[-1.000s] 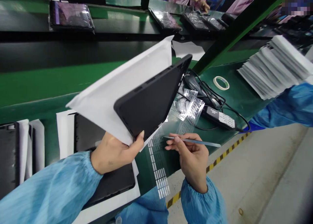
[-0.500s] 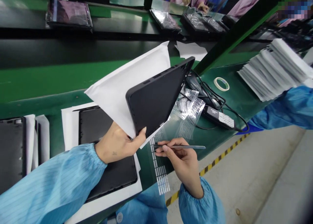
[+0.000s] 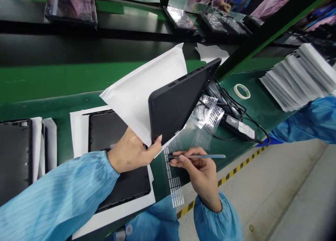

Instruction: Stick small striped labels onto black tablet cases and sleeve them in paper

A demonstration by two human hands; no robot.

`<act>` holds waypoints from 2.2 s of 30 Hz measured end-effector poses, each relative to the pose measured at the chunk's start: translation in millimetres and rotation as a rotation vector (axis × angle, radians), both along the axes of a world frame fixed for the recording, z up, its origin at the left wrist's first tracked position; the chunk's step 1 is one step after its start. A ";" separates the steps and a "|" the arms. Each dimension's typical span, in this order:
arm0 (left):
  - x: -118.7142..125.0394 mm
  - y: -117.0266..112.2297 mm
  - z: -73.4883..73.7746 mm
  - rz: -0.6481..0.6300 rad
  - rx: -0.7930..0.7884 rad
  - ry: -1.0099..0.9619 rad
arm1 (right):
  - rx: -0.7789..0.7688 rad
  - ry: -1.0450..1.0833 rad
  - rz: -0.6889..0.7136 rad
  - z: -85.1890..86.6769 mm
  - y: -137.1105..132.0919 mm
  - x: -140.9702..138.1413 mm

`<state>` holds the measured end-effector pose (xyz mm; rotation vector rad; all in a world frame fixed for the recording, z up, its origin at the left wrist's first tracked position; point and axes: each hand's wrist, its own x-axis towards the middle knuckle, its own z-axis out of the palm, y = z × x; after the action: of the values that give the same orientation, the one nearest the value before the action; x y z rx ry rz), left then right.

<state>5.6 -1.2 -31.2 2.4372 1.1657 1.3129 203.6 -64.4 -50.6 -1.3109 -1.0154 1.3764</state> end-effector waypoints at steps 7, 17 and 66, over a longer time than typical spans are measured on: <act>0.6 1.3 3.7 -0.040 -0.019 -0.015 | -0.017 0.032 0.004 1.3 0.2 -0.4; 0.1 -0.3 -1.3 -0.034 -0.072 -0.008 | -0.003 -0.013 -0.055 -1.0 -2.7 -0.1; 0.8 1.7 -2.4 -0.102 0.041 -0.051 | 0.001 -0.036 -0.080 -10.4 -6.9 -1.8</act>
<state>6.4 0.5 -33.6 2.4408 0.9980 1.3731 201.9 -71.3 -61.0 -1.3652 -0.9770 1.2955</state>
